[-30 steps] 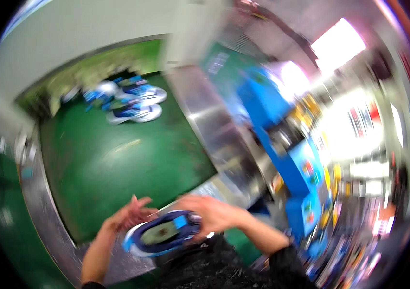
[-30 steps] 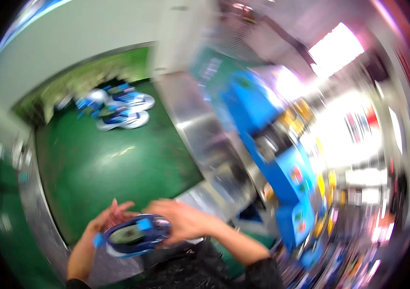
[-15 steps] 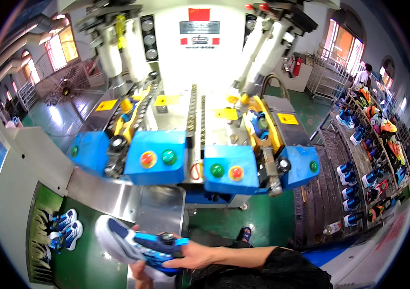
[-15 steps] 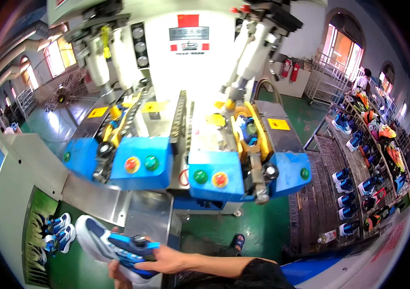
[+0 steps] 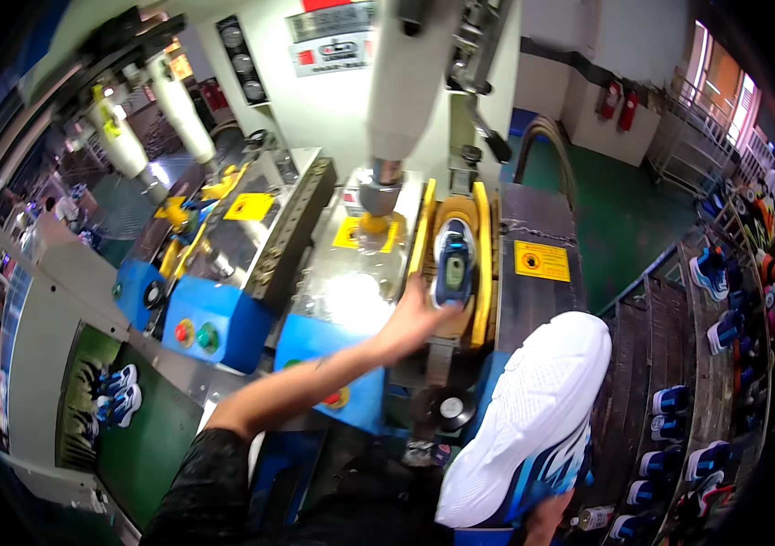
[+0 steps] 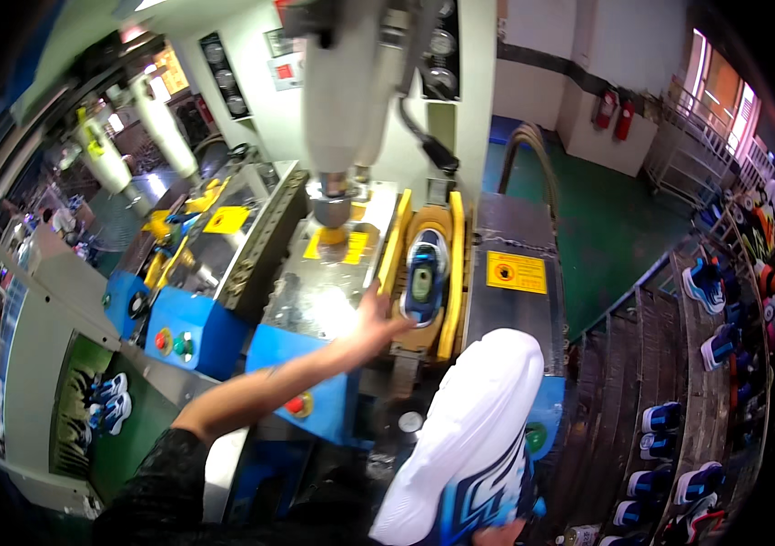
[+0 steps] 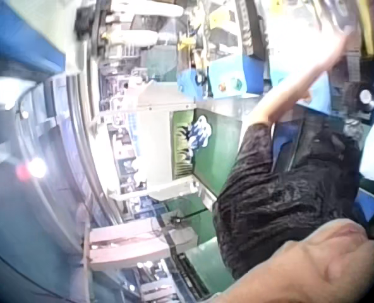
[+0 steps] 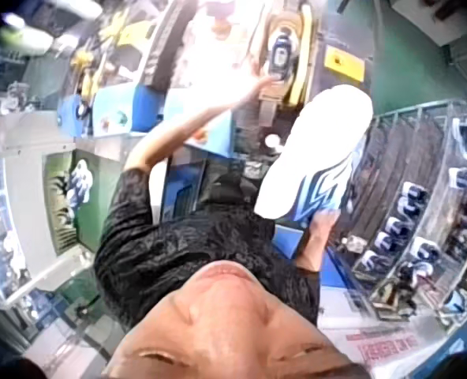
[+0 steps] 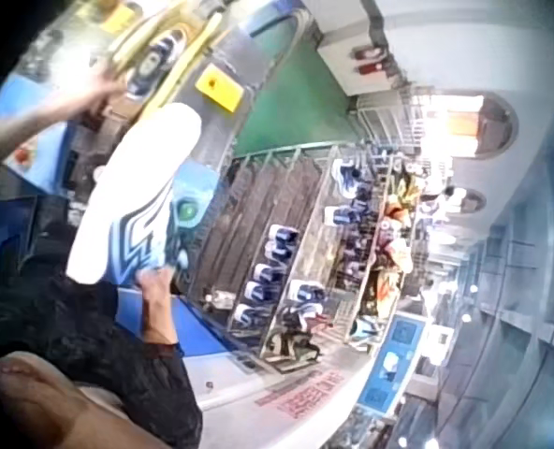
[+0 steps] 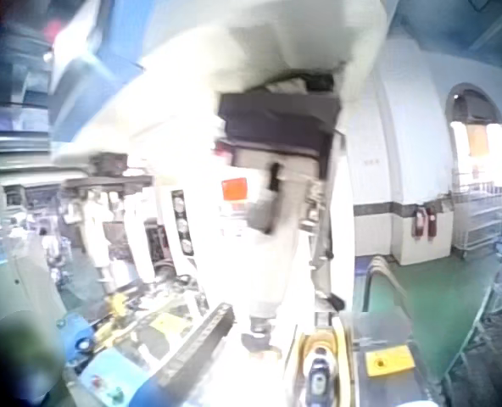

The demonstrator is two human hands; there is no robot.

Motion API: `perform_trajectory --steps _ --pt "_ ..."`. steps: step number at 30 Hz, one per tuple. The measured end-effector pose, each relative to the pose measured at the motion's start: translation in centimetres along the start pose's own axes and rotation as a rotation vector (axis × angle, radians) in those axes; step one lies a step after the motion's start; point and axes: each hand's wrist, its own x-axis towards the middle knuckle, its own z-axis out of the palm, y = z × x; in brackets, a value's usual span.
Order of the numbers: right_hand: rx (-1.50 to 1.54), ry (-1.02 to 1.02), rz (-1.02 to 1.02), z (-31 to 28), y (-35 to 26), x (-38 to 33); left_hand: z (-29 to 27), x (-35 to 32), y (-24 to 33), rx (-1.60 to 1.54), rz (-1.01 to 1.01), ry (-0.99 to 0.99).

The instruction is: The person repeatedly picks up blue and white sneakers from a green workbench and places them into a blue and yellow industrial machine. They operate the machine to process the shoes, then remove them and place them back on the table. This cycle is performed multiple times in a factory setting.

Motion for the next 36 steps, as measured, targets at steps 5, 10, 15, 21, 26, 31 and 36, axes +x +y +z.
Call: perform_trajectory --steps 5,10,15,21,26,31,36 --pt "-0.01 0.192 0.07 -0.9 1.9 -3.3 7.7 15.3 -5.8 0.43 0.205 0.373" --pt "0.048 0.226 0.136 1.9 -0.4 -0.1 2.1 18.6 -3.4 0.314 -0.087 0.09" --pt "-0.196 0.167 -0.071 0.7 -1.9 0.8 -3.8 5.6 6.1 -0.136 -0.193 -0.217" --pt "-0.065 -0.029 0.694 15.2 -6.9 20.2 -13.7 -19.6 0.1 -0.715 -0.169 -0.017" --pt "-0.723 -0.23 0.282 19.2 -3.1 37.8 -13.4 -32.0 -3.3 -1.103 -0.116 0.537" --pt "-1.195 0.064 -0.455 21.3 9.9 36.7 -10.6 -39.6 -8.1 -0.823 -0.527 0.926" --pt "-1.251 0.067 -0.438 21.9 7.1 37.0 -11.3 -40.9 -11.6 -0.731 -0.725 0.861"
